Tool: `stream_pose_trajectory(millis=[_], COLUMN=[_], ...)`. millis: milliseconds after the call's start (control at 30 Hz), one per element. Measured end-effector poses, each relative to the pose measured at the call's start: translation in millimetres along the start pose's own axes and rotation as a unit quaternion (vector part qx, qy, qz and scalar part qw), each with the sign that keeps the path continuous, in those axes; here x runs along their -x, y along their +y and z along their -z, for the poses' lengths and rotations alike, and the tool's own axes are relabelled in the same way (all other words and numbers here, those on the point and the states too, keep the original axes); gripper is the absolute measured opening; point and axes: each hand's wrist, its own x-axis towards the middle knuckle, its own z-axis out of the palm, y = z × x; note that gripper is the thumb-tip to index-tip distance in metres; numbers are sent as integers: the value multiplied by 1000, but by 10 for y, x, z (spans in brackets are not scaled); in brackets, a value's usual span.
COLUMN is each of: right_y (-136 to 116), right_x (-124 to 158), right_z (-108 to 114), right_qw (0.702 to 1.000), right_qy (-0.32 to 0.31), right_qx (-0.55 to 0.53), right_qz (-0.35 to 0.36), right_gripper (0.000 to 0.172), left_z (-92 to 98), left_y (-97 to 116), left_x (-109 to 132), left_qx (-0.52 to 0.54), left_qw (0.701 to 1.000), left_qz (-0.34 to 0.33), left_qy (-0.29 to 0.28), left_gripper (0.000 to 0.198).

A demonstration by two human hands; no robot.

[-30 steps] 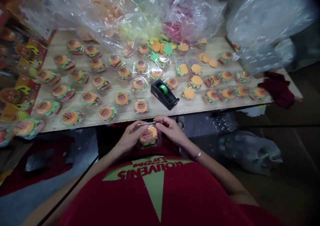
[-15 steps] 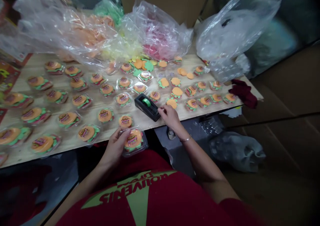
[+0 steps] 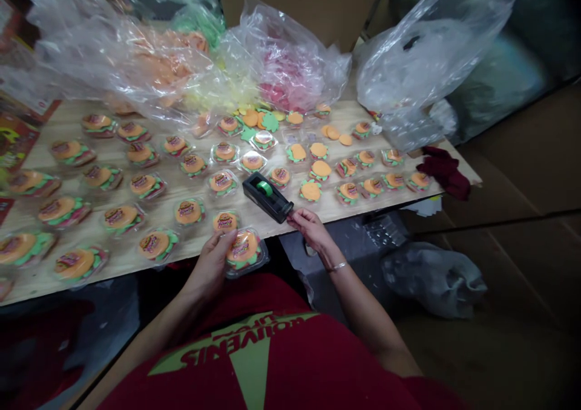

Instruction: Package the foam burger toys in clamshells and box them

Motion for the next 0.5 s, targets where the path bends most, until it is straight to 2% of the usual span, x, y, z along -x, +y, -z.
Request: stream_pose_trajectory(millis=[133, 300, 400, 500], right_y=[124, 85, -1, -78], right_x=[-60, -97, 36, 356], right_z=[-58, -74, -135, -340], right_qw=[998, 991, 992, 998], right_qy=[34, 67, 68, 17], right_qx=[46, 95, 90, 51], right_qz=[34, 60, 55, 27], right_gripper=[33, 25, 25, 28], left_z=[-94, -104, -31, 50], left_y=[45, 72, 78, 67], left_x=[-47, -4, 36, 32], left_qx=[14, 23, 23, 34], left_qw=[1000, 998, 995, 988], left_qz=[-24, -62, -99, -149], left_qy=[-10, -10, 1, 35], left_gripper=[39, 35, 32, 32])
